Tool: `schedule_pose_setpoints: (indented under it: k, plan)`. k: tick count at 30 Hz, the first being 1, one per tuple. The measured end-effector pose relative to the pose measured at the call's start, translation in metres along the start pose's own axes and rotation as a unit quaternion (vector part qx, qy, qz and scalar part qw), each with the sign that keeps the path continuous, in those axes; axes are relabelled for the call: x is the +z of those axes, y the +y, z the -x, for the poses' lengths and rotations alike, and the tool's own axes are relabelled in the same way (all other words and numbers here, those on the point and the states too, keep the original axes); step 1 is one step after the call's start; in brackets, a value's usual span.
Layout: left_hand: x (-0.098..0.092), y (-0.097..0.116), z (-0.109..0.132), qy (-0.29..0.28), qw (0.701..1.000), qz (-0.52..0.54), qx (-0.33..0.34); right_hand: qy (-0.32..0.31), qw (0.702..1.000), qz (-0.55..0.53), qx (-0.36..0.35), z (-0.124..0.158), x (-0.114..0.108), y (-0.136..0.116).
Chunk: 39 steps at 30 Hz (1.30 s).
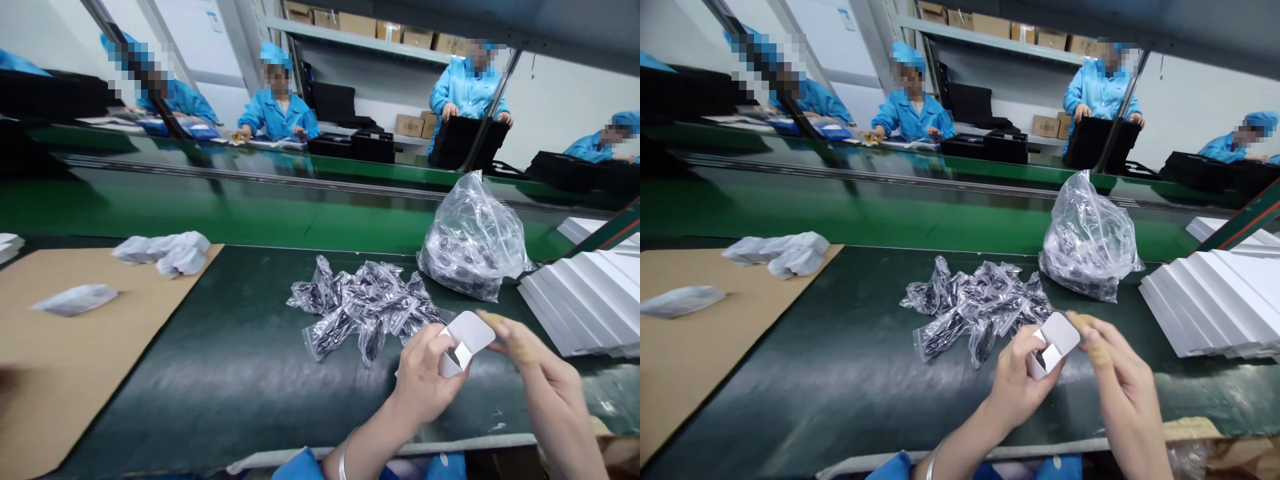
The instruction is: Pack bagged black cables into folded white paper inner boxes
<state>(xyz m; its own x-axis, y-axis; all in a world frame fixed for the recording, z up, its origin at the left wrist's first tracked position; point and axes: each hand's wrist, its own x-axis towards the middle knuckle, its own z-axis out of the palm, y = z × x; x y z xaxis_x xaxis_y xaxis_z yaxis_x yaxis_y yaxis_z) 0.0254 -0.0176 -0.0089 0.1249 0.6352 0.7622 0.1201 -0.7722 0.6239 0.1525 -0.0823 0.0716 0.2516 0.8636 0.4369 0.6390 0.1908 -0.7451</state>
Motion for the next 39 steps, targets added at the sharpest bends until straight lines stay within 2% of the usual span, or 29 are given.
schedule_pose_setpoints:
  k: [2,5,11,15,21,24,28,30,32,35,37,39]
  plan:
    - [-0.001,0.002,-0.002,-0.008,1.000,0.005,0.005,-0.090,0.995,-0.040,-0.009,-0.005,0.001,-0.001]
    - [-0.002,0.002,-0.001,0.008,1.000,0.014,0.004,-0.118,0.991,-0.049,-0.045,-0.005,0.005,-0.007]
    - [0.002,-0.003,0.009,0.029,0.999,0.028,-0.006,-0.084,0.986,0.011,-0.141,0.007,0.012,-0.015]
    - [0.004,-0.004,0.016,0.027,0.999,0.033,-0.025,-0.044,0.986,0.049,-0.155,0.014,0.018,-0.014]
    - [0.003,-0.001,0.014,0.037,0.999,0.014,-0.020,0.028,0.974,0.137,-0.177,0.022,0.029,-0.014]
    - [0.001,0.000,0.014,0.026,0.999,-0.013,-0.031,0.054,0.946,0.216,-0.234,0.024,0.033,-0.015]
    - [0.003,-0.002,0.023,0.023,0.999,-0.020,-0.043,0.056,0.872,0.331,-0.356,0.028,0.039,-0.014]
    - [0.003,-0.004,0.027,0.023,0.998,-0.016,-0.063,0.062,0.859,0.353,-0.366,0.031,0.042,-0.013]
    - [0.000,-0.005,0.028,0.010,0.997,-0.016,-0.075,0.080,0.871,0.335,-0.350,0.032,0.045,-0.012]
    - [-0.008,-0.006,0.024,-0.027,0.999,-0.007,-0.040,0.062,0.917,0.265,-0.290,0.030,0.044,-0.008]
    - [-0.013,-0.006,0.022,-0.087,0.996,-0.008,-0.019,0.028,0.945,0.227,-0.235,0.026,0.035,-0.001]
    - [-0.019,-0.007,0.025,-0.175,0.984,-0.020,-0.017,-0.015,0.963,0.197,-0.185,0.025,0.019,0.012]
